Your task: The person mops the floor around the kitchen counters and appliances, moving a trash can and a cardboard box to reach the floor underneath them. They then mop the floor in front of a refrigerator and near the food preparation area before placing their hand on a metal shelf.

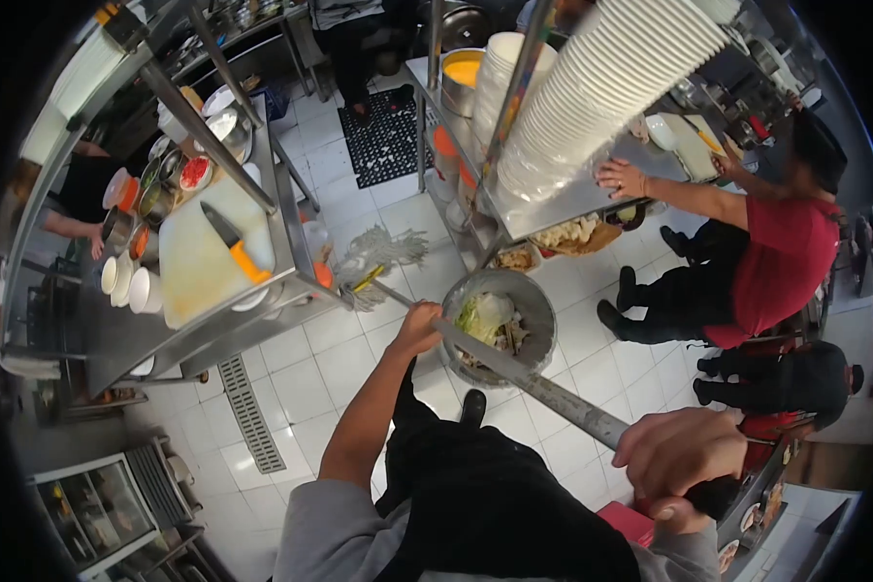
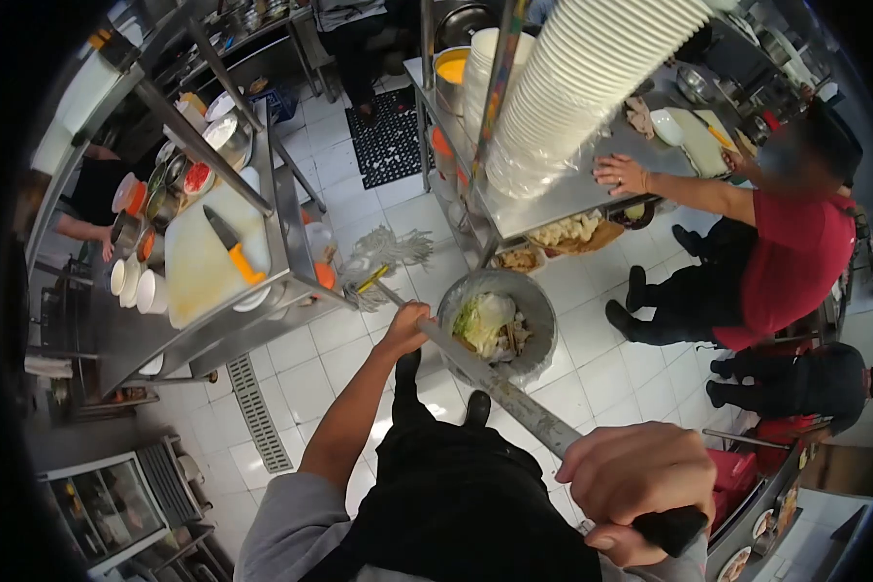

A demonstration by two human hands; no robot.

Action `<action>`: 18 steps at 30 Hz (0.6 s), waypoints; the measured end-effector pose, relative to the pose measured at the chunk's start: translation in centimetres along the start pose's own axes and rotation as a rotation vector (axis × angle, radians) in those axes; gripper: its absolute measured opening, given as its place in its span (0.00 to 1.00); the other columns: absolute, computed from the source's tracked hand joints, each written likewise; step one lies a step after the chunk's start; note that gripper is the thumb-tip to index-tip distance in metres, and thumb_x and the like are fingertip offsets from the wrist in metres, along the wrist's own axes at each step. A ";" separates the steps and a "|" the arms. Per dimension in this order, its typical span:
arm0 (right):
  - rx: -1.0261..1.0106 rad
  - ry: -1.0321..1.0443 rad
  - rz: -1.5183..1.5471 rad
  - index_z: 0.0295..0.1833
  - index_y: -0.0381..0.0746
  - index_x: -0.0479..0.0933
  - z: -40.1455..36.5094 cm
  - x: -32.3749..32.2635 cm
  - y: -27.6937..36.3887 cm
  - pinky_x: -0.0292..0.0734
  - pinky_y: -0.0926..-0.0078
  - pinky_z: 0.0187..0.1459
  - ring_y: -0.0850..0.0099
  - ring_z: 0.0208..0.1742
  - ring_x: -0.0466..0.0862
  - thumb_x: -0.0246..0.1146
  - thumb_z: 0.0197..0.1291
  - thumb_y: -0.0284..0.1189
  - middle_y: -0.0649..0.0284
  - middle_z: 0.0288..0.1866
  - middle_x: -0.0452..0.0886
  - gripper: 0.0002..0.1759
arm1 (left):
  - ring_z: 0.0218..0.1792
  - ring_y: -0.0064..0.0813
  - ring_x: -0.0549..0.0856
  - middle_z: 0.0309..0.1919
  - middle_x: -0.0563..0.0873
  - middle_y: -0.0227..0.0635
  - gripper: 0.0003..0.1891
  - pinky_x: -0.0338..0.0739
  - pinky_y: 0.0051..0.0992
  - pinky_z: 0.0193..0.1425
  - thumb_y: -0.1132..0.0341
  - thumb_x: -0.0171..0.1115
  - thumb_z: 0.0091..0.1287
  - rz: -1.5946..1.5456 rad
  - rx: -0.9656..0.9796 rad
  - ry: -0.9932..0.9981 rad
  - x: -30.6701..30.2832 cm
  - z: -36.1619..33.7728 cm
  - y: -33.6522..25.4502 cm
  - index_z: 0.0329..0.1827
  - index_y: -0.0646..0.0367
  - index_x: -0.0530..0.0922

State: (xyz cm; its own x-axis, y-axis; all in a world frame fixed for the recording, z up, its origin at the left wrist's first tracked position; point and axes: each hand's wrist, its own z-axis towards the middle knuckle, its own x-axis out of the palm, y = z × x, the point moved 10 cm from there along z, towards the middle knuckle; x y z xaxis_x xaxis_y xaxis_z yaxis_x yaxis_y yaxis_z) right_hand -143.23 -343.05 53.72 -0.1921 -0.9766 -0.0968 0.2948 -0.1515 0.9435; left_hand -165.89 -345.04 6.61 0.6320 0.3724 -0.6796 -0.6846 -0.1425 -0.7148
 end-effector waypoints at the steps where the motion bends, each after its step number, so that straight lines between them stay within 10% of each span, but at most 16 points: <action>1: 0.011 0.005 -0.005 0.24 0.37 0.73 -0.8 -0.4 0.6 0.85 0.57 0.38 0.63 0.21 0.83 0.73 0.53 0.21 0.62 0.17 0.78 0.14 | 0.34 0.51 0.79 0.23 0.77 0.48 0.16 0.75 0.41 0.42 0.64 0.66 0.60 -0.074 -0.005 -0.034 0.6 -0.4 -1.2 0.21 0.62 0.69; 18: -0.114 0.569 0.141 0.30 0.41 0.75 -12.8 3.0 10.2 0.87 0.71 0.43 0.72 0.30 0.90 0.73 0.55 0.25 0.66 0.27 0.87 0.11 | 0.33 0.50 0.83 0.25 0.83 0.47 0.09 0.78 0.43 0.44 0.68 0.64 0.60 -0.226 -0.167 -0.400 3.0 -18.2 -16.3 0.25 0.62 0.79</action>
State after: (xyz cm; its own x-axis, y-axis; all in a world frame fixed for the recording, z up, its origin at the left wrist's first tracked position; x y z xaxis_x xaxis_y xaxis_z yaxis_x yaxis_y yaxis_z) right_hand -128.84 -349.43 58.99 0.3790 -0.9119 -0.1576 0.3855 0.0008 0.9227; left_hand -146.23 -358.24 13.20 0.5465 0.7298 -0.4107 -0.4577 -0.1504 -0.8763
